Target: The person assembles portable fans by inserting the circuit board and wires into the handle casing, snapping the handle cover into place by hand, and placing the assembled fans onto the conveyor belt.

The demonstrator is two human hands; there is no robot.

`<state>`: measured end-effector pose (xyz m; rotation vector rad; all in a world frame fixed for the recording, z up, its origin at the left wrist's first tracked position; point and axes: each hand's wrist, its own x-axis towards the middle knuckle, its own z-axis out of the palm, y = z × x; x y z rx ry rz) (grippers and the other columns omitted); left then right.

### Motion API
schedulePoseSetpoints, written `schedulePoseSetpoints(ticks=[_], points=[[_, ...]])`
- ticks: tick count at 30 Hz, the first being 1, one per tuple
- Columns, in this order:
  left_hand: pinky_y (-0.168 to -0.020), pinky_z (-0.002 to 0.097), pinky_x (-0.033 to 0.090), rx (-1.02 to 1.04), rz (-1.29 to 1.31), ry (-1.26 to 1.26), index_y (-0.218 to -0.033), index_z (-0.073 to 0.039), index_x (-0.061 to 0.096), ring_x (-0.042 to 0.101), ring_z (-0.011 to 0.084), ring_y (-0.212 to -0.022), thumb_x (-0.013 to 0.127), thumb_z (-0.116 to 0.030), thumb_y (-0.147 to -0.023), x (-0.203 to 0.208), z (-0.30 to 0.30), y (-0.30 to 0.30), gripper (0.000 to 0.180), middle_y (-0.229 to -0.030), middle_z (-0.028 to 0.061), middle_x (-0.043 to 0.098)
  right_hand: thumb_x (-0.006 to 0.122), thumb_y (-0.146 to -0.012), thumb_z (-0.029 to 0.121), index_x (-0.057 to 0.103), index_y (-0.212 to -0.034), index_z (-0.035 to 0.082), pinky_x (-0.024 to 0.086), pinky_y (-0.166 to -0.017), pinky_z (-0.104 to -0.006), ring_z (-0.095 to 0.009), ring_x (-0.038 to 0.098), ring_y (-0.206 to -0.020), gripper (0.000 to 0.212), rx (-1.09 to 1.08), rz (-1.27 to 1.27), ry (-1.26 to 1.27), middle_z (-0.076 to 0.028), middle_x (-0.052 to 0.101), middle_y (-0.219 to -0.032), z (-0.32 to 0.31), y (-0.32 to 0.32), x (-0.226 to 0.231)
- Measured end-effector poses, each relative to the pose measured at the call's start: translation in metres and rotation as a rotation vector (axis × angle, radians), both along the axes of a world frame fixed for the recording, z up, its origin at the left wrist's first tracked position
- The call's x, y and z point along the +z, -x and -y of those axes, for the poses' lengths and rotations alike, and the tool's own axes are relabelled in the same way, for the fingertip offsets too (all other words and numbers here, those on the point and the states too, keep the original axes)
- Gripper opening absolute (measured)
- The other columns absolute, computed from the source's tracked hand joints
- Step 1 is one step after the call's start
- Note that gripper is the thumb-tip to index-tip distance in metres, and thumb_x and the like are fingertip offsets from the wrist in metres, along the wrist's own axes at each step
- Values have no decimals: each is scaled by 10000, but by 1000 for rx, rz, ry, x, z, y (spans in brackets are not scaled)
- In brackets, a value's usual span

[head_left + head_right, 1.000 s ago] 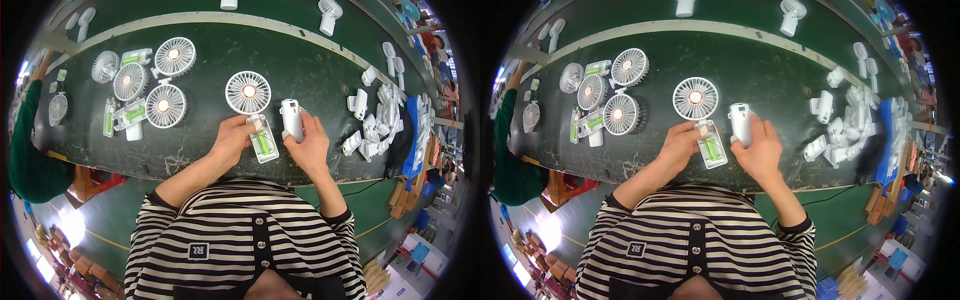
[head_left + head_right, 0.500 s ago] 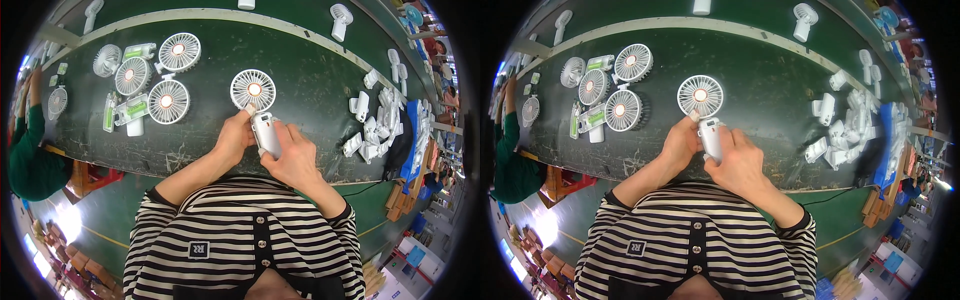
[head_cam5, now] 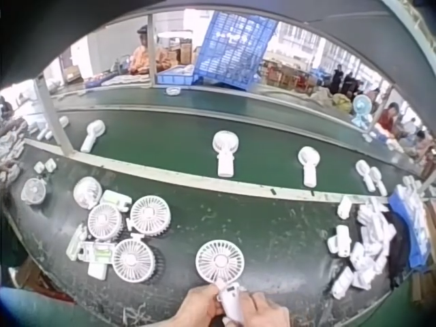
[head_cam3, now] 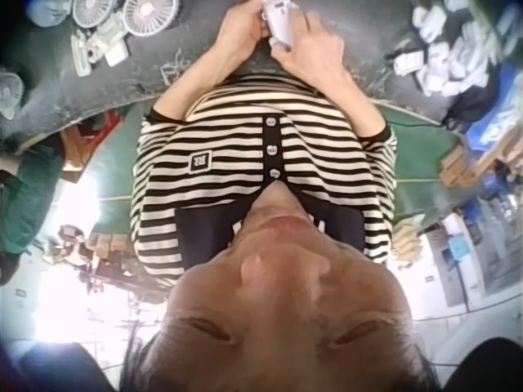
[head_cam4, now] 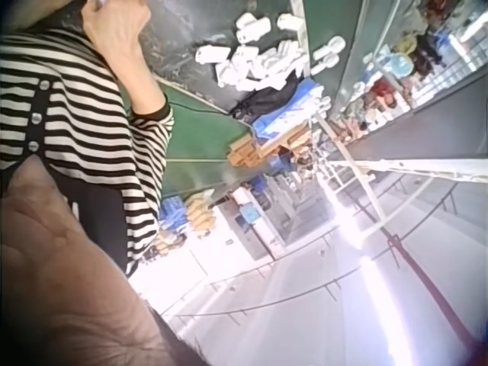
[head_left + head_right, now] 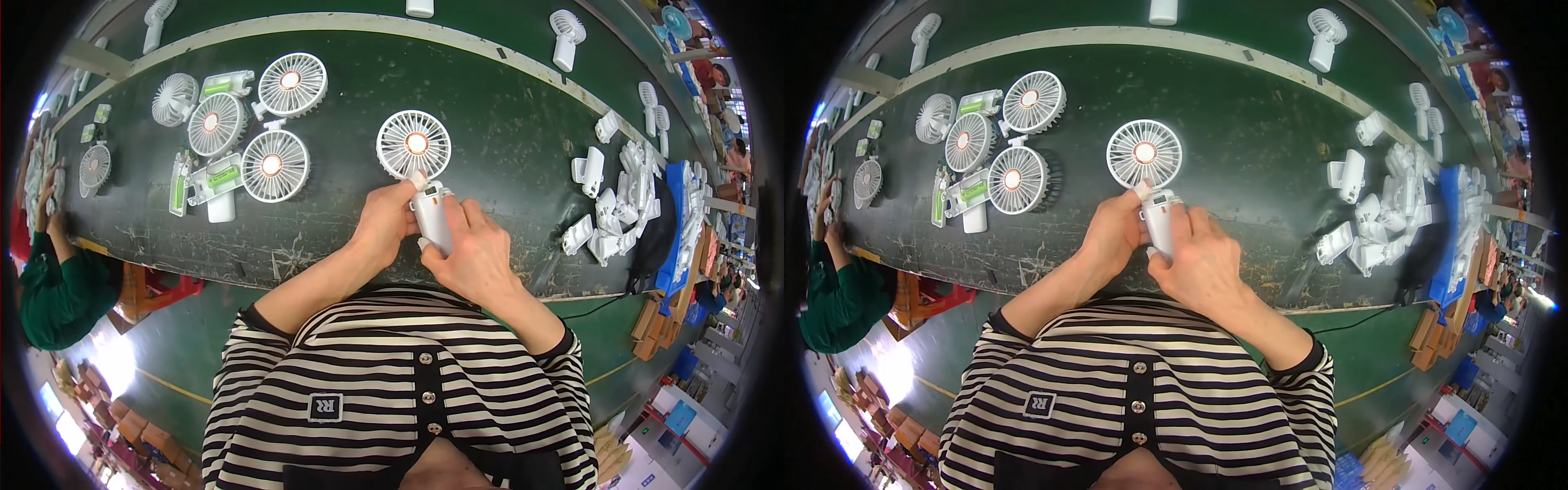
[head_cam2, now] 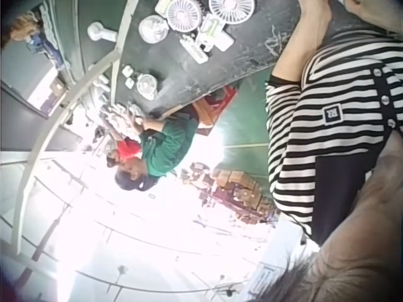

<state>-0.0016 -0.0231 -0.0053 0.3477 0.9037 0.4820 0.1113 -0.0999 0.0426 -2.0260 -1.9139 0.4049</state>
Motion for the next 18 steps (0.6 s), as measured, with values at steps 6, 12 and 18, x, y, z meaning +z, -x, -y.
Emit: schedulePoseSetpoints(ticks=[6, 12, 18], points=[[-701, 303, 497, -57, -48, -78, -989, 54, 548, 607, 185, -779, 586, -219, -831, -3, 1, -2, 317, -906, 105, 596, 645, -598, 156, 510, -1064, -10, 475, -534, -388, -304, 568, -637, 513, -1, 18, -5, -130, 506, -810, 0, 0, -3], [-665, 294, 503, -27, -16, -33, -945, 30, 596, 605, 179, -759, 587, -182, -825, -3, -1, -3, 244, -889, 107, 607, 704, -611, 223, 499, -1082, -6, 477, -525, -386, -303, 576, -656, 562, 14, 28, -5, -127, 515, -844, 3, -2, 0], [-700, 318, 499, -42, -36, -36, -938, 30, 595, 601, 188, -784, 600, -190, -819, -3, -2, -3, 251, -894, 101, 608, 734, -616, 290, 421, -1156, -28, 480, -522, -381, -297, 598, -671, 700, 8, 34, 167, -148, 567, -838, 14, 0, 5]])
